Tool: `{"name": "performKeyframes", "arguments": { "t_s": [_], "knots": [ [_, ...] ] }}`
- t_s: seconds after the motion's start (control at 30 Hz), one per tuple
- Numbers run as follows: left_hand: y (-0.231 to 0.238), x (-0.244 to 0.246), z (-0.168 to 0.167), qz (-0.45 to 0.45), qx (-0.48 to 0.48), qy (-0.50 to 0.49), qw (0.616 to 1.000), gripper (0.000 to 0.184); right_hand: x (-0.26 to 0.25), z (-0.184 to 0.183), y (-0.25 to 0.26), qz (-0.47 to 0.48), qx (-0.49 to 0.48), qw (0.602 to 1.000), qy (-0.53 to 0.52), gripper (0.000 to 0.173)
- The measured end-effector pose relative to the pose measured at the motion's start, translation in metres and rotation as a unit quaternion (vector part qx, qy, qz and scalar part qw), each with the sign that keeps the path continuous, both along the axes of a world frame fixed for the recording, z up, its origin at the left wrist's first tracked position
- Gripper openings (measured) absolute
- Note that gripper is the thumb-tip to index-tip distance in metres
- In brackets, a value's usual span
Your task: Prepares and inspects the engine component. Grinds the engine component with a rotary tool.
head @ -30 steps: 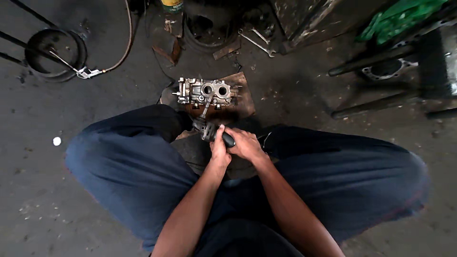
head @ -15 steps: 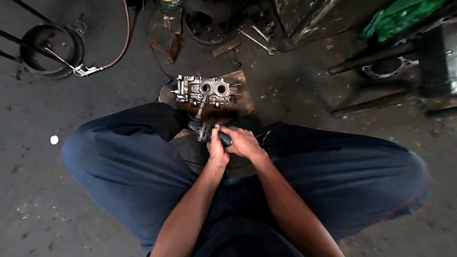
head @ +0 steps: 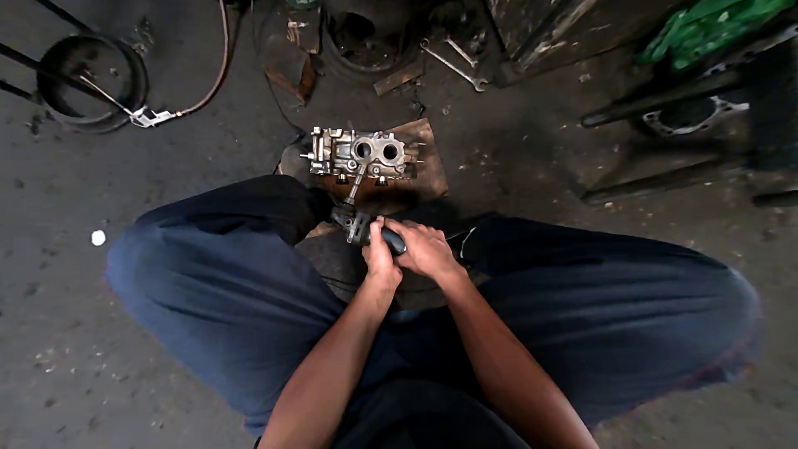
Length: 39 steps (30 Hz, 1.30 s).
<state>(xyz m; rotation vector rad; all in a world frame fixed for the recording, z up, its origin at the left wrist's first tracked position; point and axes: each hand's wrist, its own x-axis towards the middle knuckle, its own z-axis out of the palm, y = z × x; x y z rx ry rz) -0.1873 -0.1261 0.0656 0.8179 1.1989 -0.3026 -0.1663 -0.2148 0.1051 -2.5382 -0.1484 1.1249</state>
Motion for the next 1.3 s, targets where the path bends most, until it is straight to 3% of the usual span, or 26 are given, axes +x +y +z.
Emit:
{"name": "performKeyframes", "arguments": {
  "t_s": [1.3],
  "knots": [
    [-0.0064,0.0040,0.0037,-0.002,0.013,0.002,1.000,0.046,0.0008,-0.0011,-0.0066,-0.018,0.010,1.000,0.003,0.077]
  ]
}}
